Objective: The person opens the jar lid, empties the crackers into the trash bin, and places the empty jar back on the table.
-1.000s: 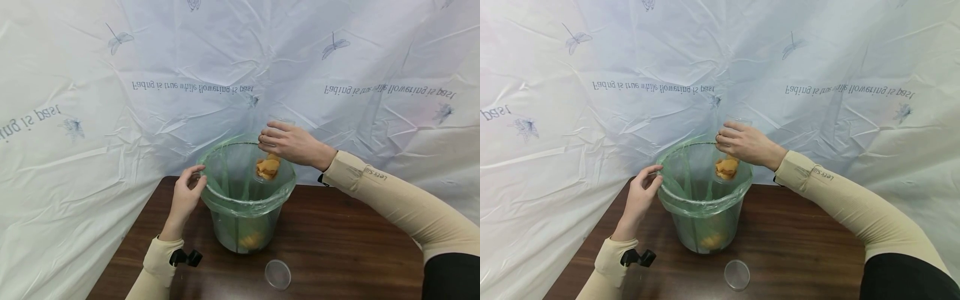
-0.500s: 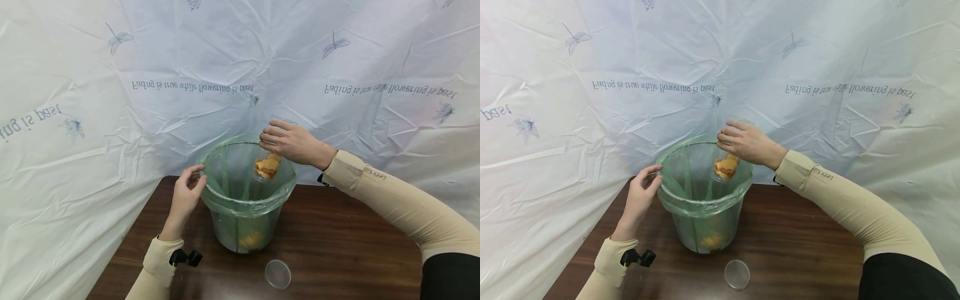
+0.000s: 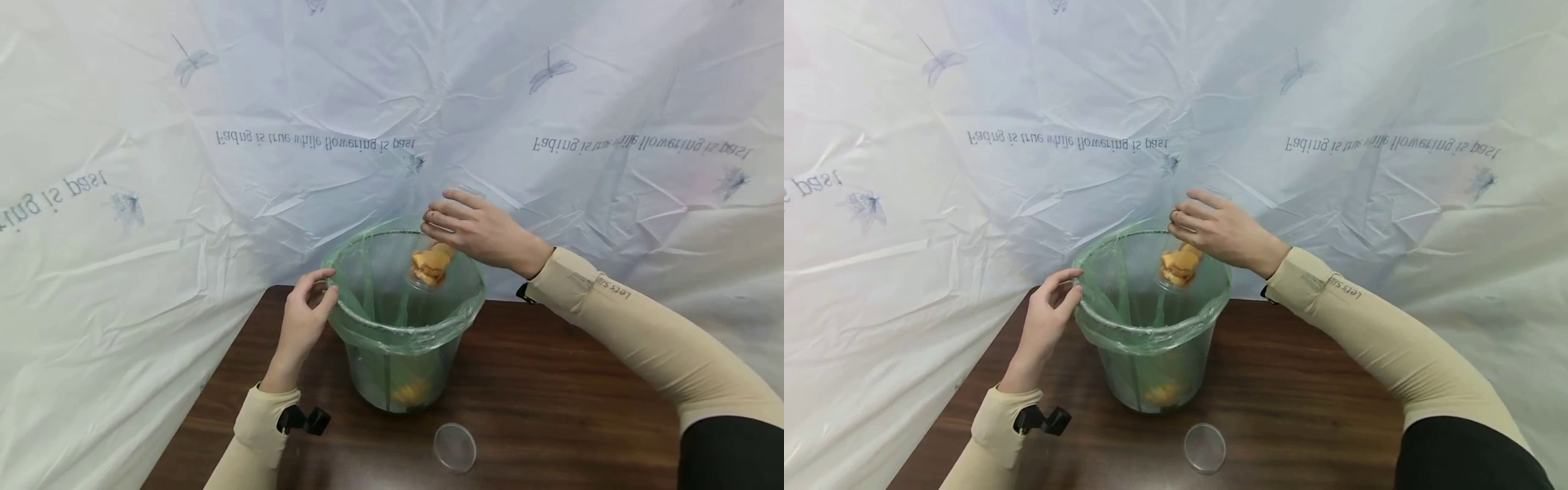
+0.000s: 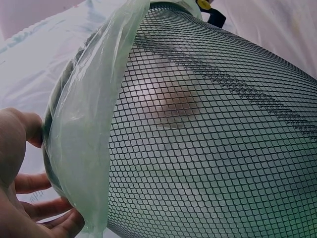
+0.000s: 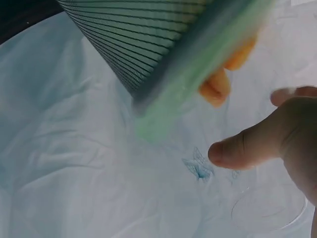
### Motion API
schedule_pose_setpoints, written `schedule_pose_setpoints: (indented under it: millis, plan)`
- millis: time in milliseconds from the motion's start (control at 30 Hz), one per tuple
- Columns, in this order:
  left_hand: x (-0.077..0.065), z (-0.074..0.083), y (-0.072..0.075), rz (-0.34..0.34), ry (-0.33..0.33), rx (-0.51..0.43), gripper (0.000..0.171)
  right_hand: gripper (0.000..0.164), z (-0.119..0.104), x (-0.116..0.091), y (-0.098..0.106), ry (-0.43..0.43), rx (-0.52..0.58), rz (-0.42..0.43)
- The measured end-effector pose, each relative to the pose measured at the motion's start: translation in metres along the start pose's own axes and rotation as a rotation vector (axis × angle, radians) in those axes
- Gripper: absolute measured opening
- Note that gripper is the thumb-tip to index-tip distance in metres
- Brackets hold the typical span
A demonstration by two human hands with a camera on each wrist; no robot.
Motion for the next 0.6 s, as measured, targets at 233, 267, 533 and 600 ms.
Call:
schedule_pose_setpoints:
  millis: [233,267,533,600]
  plan:
    - [0.001,0.002,-0.001,-0.014,-0.001,-0.003,0.036,0.051,0.024,-0.017,0.011,-0.153,0.05,0.1]
    - [0.001,0.002,0.0,-0.016,0.0,-0.003,0.036,0.052,0.027,-0.019,0.012,-0.173,0.051,0.109]
    - [0.002,0.004,0.001,-0.019,0.006,-0.011,0.035,0.056,0.024,-0.026,0.009,-0.147,0.058,0.091]
    - [0.002,0.004,0.001,-0.021,0.009,-0.01,0.035,0.055,0.023,-0.026,0.008,-0.147,0.063,0.084]
Point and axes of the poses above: each hand's wrist, its own x-axis towards the middle knuckle, its own y-axis out of the back of the hand, z = x × y, the point moved 8 cm from there along x, towards the middle knuckle, and after that the axes turned 11 degrees about y, right-handed, at the moved point
